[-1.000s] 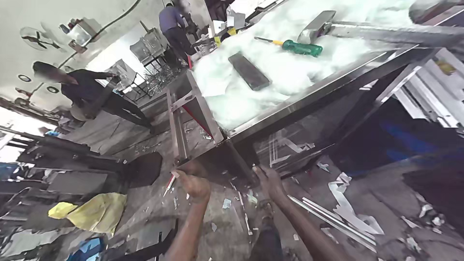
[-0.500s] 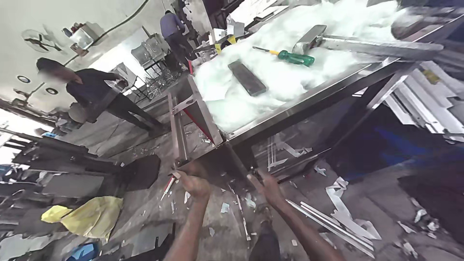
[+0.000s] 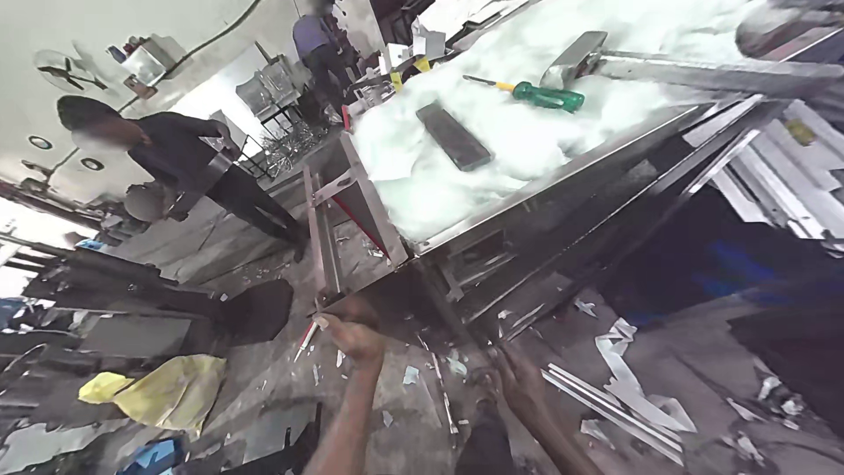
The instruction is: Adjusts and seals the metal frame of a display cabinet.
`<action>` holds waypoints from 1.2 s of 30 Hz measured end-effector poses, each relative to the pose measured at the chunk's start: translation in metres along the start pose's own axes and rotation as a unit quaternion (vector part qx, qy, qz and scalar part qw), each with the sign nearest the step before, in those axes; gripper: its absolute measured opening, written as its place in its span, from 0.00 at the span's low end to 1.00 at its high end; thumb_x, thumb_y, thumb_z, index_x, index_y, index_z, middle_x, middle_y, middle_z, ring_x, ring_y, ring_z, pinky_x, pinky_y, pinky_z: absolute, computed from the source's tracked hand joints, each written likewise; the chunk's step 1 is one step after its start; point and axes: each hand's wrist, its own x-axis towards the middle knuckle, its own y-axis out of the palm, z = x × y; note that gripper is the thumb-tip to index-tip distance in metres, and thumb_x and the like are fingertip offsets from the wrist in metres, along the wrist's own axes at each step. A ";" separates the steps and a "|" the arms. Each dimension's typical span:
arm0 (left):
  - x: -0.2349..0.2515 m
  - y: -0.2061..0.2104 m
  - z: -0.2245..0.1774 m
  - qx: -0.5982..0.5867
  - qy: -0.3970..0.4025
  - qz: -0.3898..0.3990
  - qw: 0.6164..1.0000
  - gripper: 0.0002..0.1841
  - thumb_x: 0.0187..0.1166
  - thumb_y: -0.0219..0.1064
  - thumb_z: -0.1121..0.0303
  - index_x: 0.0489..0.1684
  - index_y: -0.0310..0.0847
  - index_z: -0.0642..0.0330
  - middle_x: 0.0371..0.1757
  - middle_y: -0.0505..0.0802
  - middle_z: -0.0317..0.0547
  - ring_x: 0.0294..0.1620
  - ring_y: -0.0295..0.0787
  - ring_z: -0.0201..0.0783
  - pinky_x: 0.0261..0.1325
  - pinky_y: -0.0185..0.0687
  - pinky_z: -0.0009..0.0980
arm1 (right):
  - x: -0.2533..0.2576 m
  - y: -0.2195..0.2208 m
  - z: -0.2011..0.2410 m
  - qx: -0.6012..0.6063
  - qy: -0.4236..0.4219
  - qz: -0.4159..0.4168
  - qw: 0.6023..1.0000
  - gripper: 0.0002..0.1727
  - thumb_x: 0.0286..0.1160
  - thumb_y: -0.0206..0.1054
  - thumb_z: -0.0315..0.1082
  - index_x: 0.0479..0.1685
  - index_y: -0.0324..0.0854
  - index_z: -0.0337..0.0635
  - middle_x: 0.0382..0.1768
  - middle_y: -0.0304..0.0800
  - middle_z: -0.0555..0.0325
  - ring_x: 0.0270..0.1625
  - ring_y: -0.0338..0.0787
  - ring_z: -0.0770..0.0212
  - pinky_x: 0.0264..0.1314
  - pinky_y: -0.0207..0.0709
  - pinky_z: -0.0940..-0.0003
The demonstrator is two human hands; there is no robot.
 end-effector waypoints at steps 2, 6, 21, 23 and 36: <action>-0.002 0.002 -0.001 0.001 0.001 -0.010 1.000 0.39 0.84 0.38 0.28 0.70 0.68 0.54 0.53 0.90 0.28 0.59 0.87 0.24 0.65 0.85 0.32 | -0.001 -0.005 0.002 0.002 -0.008 0.001 1.000 0.17 0.86 0.58 0.41 0.43 0.89 0.38 0.30 0.90 0.63 0.34 0.89 0.72 0.45 0.86 0.69; 0.002 0.003 -0.001 -0.036 0.010 -0.004 0.999 0.35 0.84 0.41 0.29 0.66 0.71 0.51 0.50 0.90 0.25 0.57 0.87 0.22 0.64 0.84 0.30 | 0.026 0.004 0.006 0.015 0.027 0.057 0.998 0.18 0.88 0.57 0.46 0.43 0.89 0.45 0.32 0.90 0.64 0.34 0.89 0.68 0.44 0.86 0.61; 0.004 0.004 0.001 -0.043 0.012 0.012 0.999 0.38 0.83 0.40 0.28 0.68 0.70 0.53 0.51 0.89 0.27 0.57 0.85 0.20 0.64 0.81 0.26 | 0.069 0.025 0.014 0.021 0.057 0.107 0.992 0.20 0.91 0.55 0.47 0.52 0.89 0.45 0.43 0.95 0.63 0.46 0.92 0.67 0.56 0.86 0.59; 0.003 0.003 0.001 -0.042 0.011 0.015 0.999 0.39 0.85 0.38 0.30 0.74 0.66 0.57 0.58 0.87 0.32 0.63 0.83 0.24 0.70 0.79 0.31 | 0.067 0.024 0.013 0.017 0.044 0.115 0.992 0.20 0.92 0.53 0.46 0.52 0.88 0.45 0.42 0.94 0.62 0.44 0.91 0.67 0.54 0.86 0.60; 0.005 -0.001 0.005 -0.001 0.034 0.019 0.999 0.40 0.82 0.38 0.26 0.68 0.71 0.54 0.51 0.89 0.27 0.56 0.86 0.21 0.63 0.83 0.29 | 0.056 0.022 0.013 -0.005 0.051 0.103 0.993 0.19 0.91 0.54 0.43 0.51 0.88 0.39 0.40 0.94 0.56 0.43 0.92 0.60 0.55 0.86 0.52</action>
